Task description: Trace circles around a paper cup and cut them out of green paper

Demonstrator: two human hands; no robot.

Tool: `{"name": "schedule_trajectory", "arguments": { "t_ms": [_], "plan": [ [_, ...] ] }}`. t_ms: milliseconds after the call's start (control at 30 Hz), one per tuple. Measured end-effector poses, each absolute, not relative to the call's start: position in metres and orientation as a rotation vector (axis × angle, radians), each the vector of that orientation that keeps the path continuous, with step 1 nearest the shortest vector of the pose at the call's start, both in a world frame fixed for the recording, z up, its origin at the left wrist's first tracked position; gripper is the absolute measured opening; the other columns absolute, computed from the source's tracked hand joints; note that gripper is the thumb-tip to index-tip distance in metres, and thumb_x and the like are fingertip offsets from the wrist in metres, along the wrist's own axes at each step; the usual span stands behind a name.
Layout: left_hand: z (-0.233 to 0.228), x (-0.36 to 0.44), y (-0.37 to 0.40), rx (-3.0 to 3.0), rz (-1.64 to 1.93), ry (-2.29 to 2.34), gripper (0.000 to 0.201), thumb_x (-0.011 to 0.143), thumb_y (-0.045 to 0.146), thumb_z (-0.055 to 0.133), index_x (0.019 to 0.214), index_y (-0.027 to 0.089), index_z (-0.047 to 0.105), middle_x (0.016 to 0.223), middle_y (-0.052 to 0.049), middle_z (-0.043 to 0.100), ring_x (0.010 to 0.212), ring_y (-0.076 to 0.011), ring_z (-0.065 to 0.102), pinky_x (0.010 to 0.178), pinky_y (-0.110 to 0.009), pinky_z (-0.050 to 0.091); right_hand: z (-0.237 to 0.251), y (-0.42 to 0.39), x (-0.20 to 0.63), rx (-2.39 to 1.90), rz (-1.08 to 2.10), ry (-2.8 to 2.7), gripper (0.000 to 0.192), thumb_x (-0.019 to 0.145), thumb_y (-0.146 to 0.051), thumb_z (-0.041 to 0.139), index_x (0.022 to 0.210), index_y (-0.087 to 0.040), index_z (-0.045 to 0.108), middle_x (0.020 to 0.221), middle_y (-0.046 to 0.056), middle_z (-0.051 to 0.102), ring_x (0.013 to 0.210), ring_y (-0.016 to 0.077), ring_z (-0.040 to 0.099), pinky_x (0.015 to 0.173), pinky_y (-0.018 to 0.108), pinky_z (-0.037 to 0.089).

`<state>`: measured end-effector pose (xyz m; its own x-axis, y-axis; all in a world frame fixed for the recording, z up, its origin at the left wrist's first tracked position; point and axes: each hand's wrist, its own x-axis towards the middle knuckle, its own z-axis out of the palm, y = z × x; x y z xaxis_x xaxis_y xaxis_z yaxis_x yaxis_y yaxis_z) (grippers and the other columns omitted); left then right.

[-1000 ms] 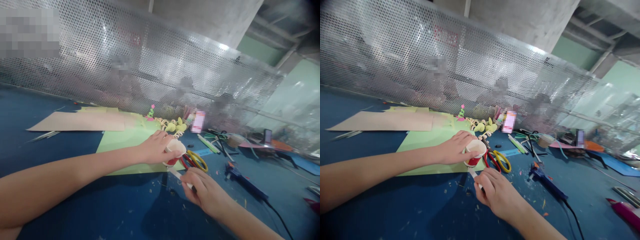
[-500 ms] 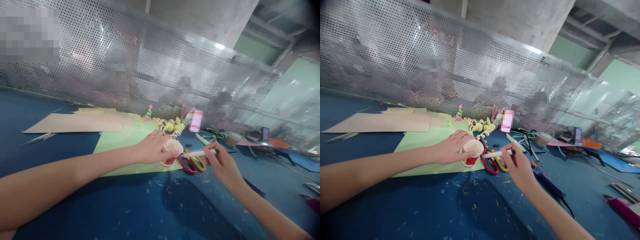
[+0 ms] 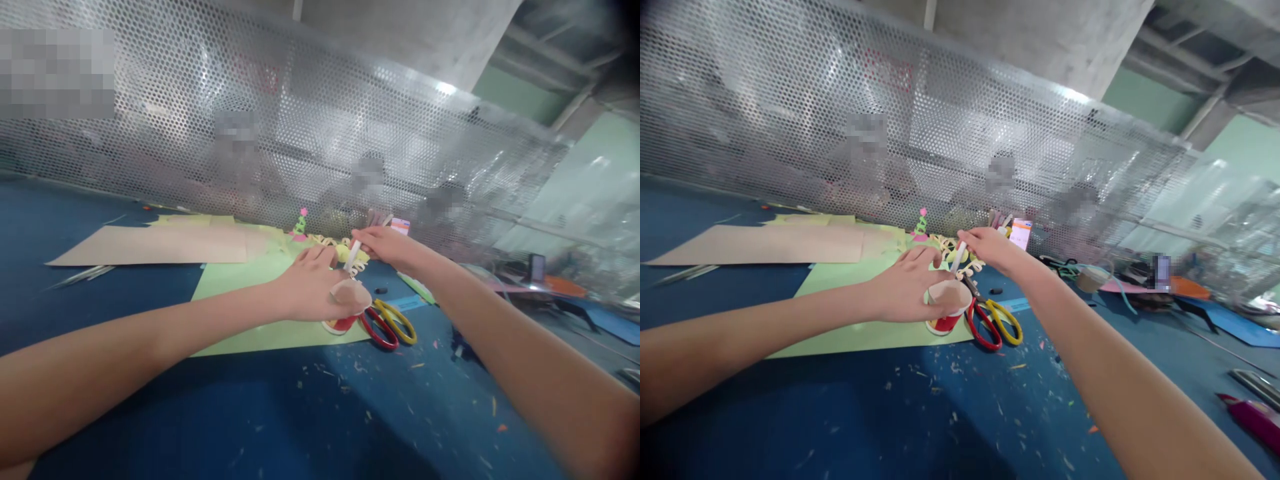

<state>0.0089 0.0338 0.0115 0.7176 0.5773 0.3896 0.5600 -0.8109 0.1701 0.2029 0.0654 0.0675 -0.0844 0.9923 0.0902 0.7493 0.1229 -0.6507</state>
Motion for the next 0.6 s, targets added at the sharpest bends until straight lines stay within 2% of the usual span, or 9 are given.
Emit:
{"name": "schedule_trajectory", "arguments": {
  "t_ms": [100, 267, 333, 467, 600],
  "plan": [
    [0.008, 0.008, 0.036, 2.879, 0.734, 0.923, 0.069, 0.080, 0.075, 0.040, 0.118, 0.024, 0.065, 0.124, -0.014, 0.046, 0.125, -0.0367, 0.036, 0.106, -0.053, 0.027, 0.065, 0.083, 0.184, -1.702, 0.758, -1.948, 0.031, 0.088, -0.042, 0.049, 0.066, -0.019, 0.049, 0.055, -0.007, 0.030, 0.049, 0.0102, 0.025, 0.049, 0.025, 0.023],
    [0.003, 0.007, 0.038, 2.835, 0.844, 0.883, 0.069, 0.080, 0.076, 0.039, 0.112, 0.022, 0.069, 0.121, -0.015, 0.046, 0.125, -0.0358, 0.037, 0.105, -0.050, 0.029, 0.061, 0.096, 0.160, -1.761, 1.050, -2.106, 0.012, 0.074, -0.017, 0.057, 0.063, -0.018, 0.054, 0.053, -0.006, 0.038, 0.051, 0.0092, 0.030, 0.051, 0.023, 0.029],
    [0.003, 0.008, 0.038, 2.824, 0.841, 0.895, 0.068, 0.080, 0.075, 0.042, 0.114, 0.022, 0.069, 0.116, -0.014, 0.047, 0.123, -0.0362, 0.038, 0.104, -0.050, 0.030, 0.061, 0.098, 0.154, -1.791, 1.133, -2.158, 0.012, 0.068, -0.009, 0.057, 0.060, -0.017, 0.053, 0.051, -0.007, 0.038, 0.050, 0.0088, 0.030, 0.050, 0.023, 0.029],
    [0.007, 0.009, 0.035, 2.824, 0.803, 0.933, 0.067, 0.080, 0.072, 0.045, 0.116, 0.021, 0.069, 0.115, -0.014, 0.048, 0.116, -0.0360, 0.043, 0.101, -0.052, 0.033, 0.063, 0.106, 0.145, -1.872, 1.258, -2.228, 0.016, 0.063, -0.003, 0.055, 0.058, -0.017, 0.050, 0.049, -0.007, 0.039, 0.050, 0.0086, 0.034, 0.051, 0.021, 0.033],
    [0.008, 0.009, 0.034, 2.839, 0.777, 0.973, 0.065, 0.081, 0.070, 0.045, 0.115, 0.022, 0.070, 0.120, -0.015, 0.048, 0.117, -0.0374, 0.043, 0.102, -0.054, 0.033, 0.065, 0.117, 0.139, -1.967, 1.296, -2.280, 0.012, 0.066, -0.004, 0.056, 0.064, -0.015, 0.056, 0.048, -0.007, 0.042, 0.049, 0.0092, 0.038, 0.053, 0.022, 0.039]
  ]
}}
